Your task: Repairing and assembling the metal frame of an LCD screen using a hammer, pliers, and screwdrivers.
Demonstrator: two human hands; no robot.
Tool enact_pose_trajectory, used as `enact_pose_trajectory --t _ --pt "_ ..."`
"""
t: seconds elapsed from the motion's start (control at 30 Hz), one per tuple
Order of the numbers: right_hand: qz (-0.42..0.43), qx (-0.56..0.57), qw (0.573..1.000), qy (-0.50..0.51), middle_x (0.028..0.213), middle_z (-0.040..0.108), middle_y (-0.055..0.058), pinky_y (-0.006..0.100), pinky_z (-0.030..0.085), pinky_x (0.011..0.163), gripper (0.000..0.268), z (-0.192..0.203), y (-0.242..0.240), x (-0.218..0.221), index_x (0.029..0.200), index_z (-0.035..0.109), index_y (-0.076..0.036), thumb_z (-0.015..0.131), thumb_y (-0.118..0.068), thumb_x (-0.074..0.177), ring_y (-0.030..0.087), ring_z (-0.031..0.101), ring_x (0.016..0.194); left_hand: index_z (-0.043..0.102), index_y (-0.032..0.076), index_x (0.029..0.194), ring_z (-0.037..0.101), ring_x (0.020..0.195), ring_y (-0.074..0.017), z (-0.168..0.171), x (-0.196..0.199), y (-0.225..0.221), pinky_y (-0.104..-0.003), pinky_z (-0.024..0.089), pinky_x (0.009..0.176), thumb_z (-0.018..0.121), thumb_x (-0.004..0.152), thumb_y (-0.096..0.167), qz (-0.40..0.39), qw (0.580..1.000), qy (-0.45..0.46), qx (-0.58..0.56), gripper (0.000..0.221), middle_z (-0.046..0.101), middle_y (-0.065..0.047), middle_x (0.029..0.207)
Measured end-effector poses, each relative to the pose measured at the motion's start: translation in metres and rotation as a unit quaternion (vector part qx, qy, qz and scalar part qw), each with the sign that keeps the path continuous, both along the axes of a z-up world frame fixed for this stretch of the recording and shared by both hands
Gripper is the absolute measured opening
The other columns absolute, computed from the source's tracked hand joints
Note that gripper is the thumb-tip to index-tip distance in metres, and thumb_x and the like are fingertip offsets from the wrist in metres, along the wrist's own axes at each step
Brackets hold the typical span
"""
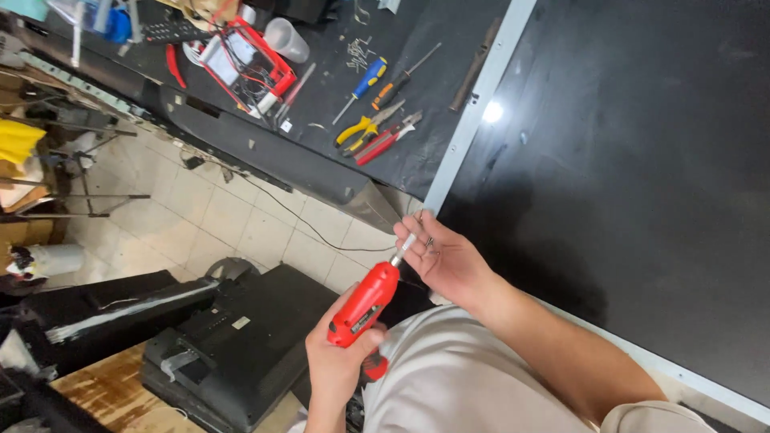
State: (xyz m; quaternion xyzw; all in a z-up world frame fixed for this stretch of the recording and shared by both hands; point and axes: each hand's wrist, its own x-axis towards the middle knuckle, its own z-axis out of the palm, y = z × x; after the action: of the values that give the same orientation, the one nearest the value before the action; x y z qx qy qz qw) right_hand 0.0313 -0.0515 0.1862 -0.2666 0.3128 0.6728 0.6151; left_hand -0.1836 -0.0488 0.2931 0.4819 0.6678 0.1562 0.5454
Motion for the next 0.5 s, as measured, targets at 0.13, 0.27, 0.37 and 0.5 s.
enact_pose_trajectory --t 0.13,0.27,0.37,0.5 --pt "-0.020 -0.039 0.999 0.017 0.133 0.074 0.013 0.049 0.056 0.121 0.024 0.001 -0.003 -0.008 0.123 0.065 -0.004 0.069 -0.018 0.104 0.032 0.070 0.137 0.084 0.008 0.137 0.082 0.088 -0.0147 0.002 0.006 -0.005 -0.028 0.064 0.083 0.092 0.066 0.002 0.038 0.999 0.034 -0.012 0.071 0.093 -0.011 0.099" --pt "-0.015 -0.043 0.998 0.034 0.131 0.074 0.009 0.046 0.057 0.118 0.025 0.004 -0.004 -0.018 0.129 0.066 -0.004 0.065 -0.018 0.109 0.027 0.072 0.130 0.084 0.017 0.131 0.054 0.038 -0.0111 -0.002 -0.004 -0.010 -0.024 0.057 0.051 0.099 0.072 0.014 -0.005 0.996 0.073 0.046 0.061 0.082 -0.001 0.071" --pt "-0.035 0.027 0.998 0.051 0.117 0.072 0.008 0.042 0.061 0.110 0.019 0.001 -0.003 -0.028 0.123 0.066 -0.003 0.062 -0.019 0.113 0.024 0.074 0.116 0.083 0.016 0.133 0.054 0.038 -0.0123 -0.003 -0.011 -0.005 -0.025 0.056 0.048 0.097 0.075 0.012 -0.013 0.997 0.058 0.052 0.060 0.079 -0.002 0.069" --pt "-0.042 0.040 0.997 0.044 0.117 0.070 0.009 0.042 0.059 0.114 0.015 -0.003 0.003 -0.036 0.120 0.065 -0.004 0.062 -0.016 0.112 0.024 0.072 0.117 0.084 0.016 0.130 0.053 0.038 -0.0107 -0.007 -0.018 0.000 -0.023 0.055 0.054 0.098 0.075 0.019 -0.010 0.996 0.075 0.049 0.057 0.070 0.000 0.058"
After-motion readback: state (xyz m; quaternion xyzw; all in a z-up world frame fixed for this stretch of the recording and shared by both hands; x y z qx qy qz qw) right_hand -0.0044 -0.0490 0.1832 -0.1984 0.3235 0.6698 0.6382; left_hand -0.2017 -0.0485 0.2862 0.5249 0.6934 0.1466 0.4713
